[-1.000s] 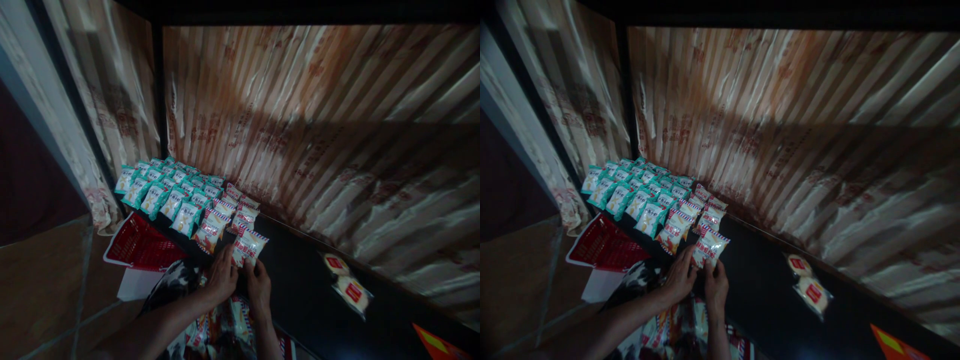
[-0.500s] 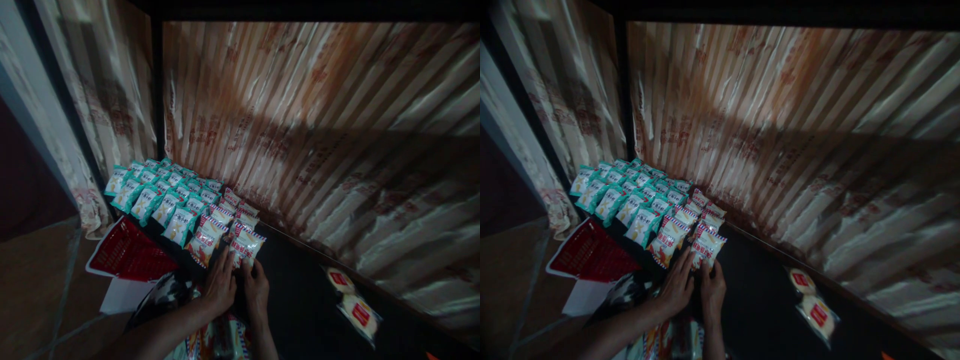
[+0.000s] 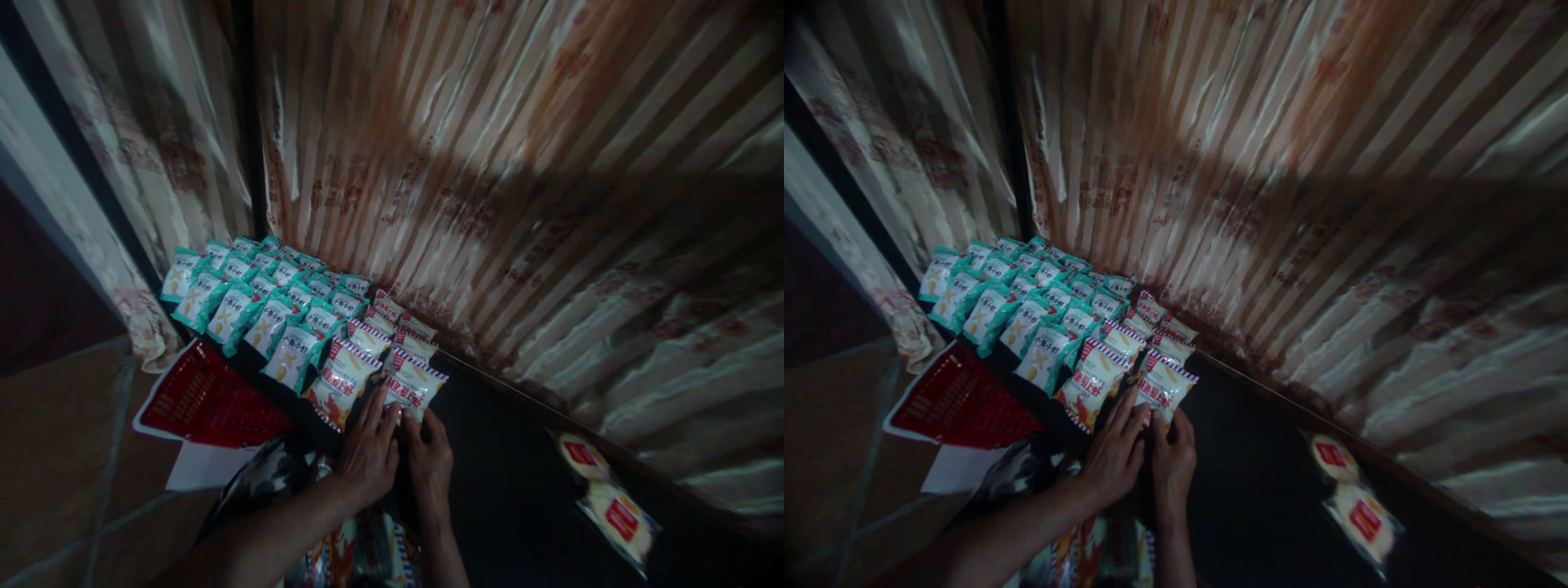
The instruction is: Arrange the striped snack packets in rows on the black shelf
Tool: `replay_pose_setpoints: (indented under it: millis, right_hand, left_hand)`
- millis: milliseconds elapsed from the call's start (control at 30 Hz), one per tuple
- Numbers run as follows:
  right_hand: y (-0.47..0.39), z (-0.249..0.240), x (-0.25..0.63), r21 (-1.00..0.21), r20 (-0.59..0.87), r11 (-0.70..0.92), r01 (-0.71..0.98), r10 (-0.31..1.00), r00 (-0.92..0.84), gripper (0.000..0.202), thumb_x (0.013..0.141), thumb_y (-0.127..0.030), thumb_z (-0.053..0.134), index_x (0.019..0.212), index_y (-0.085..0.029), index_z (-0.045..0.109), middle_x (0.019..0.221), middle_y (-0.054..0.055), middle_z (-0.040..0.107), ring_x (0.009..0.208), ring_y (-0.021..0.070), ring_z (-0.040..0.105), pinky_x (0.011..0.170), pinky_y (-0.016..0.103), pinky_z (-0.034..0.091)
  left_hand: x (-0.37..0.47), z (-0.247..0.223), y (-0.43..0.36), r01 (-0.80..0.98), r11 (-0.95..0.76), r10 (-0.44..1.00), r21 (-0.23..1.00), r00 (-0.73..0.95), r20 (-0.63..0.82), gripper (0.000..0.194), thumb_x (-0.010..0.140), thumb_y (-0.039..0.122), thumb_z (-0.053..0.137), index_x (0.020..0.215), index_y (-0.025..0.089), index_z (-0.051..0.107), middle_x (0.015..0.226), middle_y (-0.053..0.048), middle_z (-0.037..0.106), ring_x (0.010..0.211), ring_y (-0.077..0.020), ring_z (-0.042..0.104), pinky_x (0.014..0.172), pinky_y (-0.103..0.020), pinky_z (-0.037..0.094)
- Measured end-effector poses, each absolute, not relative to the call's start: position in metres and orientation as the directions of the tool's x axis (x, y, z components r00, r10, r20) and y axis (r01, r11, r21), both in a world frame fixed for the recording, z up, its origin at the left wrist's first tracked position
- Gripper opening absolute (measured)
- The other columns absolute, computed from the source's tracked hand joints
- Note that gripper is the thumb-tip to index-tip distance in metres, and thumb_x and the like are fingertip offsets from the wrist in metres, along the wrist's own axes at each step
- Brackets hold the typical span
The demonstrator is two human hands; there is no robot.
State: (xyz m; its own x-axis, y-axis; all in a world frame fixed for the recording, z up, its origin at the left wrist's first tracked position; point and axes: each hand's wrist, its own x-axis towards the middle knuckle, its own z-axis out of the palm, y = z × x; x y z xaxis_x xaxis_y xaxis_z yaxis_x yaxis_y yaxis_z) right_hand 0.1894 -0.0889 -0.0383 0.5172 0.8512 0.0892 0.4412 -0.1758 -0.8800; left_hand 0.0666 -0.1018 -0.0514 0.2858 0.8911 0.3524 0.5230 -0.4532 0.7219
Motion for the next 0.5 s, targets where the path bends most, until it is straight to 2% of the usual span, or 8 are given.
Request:
replay_pose_setpoints:
  millis: [233, 500]
  right_hand:
    - [-0.085, -0.041, 0.188, -0.881, 0.150, -0.105, 0.461, 0.863, 0.483, 0.055, 0.070, -0.061, 0.056, 0.101, -0.017, 0.067, 0.111, 0.012, 0.063, 0.102, 0.0268, 0.058, 0.092, 0.039, 0.043]
    - [-0.078, -0.046, 0.190, -0.861, 0.160, -0.102, 0.499, 0.875, 0.456, 0.054, 0.070, -0.060, 0.056, 0.099, -0.016, 0.067, 0.118, 0.015, 0.058, 0.110, 0.0280, 0.053, 0.095, 0.041, 0.041]
  left_hand:
    - [0.063, -0.048, -0.098, 0.553, -0.485, 0.873, 0.677, 0.273, 0.403, 0.057, 0.082, 0.013, 0.043, 0.138, 0.015, 0.036, 0.155, -0.010, 0.012, 0.142, -0.0273, 0.011, 0.115, -0.051, 0.021]
    - [0.064, -0.052, -0.096, 0.613, -0.480, 0.874, 0.628, 0.267, 0.407, 0.061, 0.079, 0.012, 0.045, 0.138, 0.014, 0.034, 0.156, -0.010, 0.007, 0.143, -0.0277, 0.008, 0.114, -0.052, 0.024]
